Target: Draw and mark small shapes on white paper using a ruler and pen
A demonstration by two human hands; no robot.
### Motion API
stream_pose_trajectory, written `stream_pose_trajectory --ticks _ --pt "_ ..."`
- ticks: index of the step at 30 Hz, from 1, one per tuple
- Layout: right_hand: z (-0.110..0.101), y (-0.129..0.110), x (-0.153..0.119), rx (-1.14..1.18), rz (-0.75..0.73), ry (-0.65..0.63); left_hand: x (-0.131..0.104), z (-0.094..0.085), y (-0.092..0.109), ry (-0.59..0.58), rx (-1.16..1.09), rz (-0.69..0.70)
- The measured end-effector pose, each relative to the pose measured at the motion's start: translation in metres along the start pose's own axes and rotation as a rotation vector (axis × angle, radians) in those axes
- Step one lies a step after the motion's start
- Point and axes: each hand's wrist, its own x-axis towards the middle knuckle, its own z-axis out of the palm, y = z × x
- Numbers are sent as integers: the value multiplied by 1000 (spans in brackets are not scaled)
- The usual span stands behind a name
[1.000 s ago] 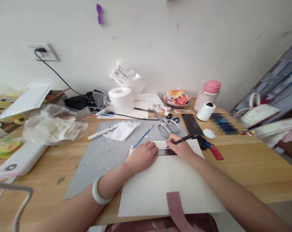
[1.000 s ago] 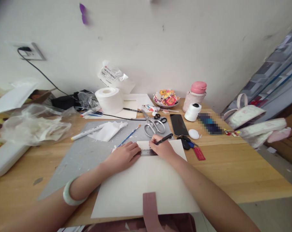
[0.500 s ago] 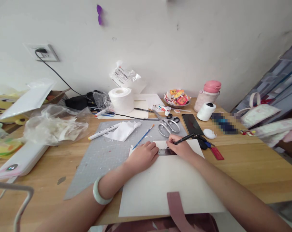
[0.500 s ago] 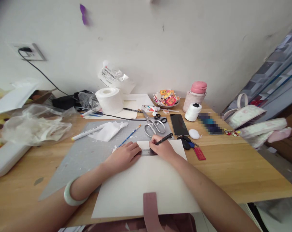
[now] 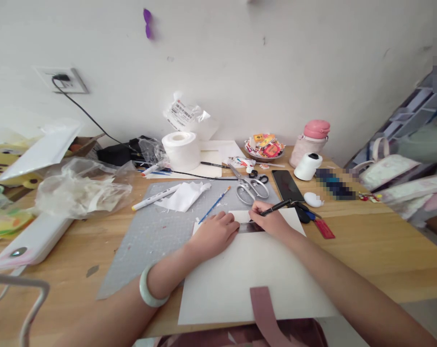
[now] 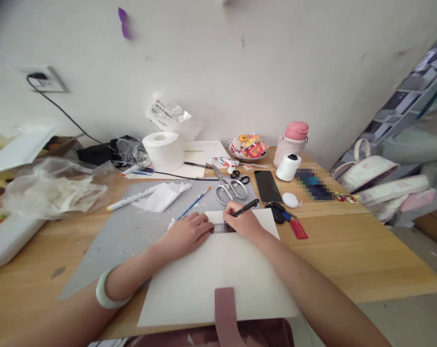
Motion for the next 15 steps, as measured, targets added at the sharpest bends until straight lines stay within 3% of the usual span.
stream_pose_trajectory --ticks 15 --pt "-1 -4 -1 -76 -15 -23 0 1 0 5 24 3"
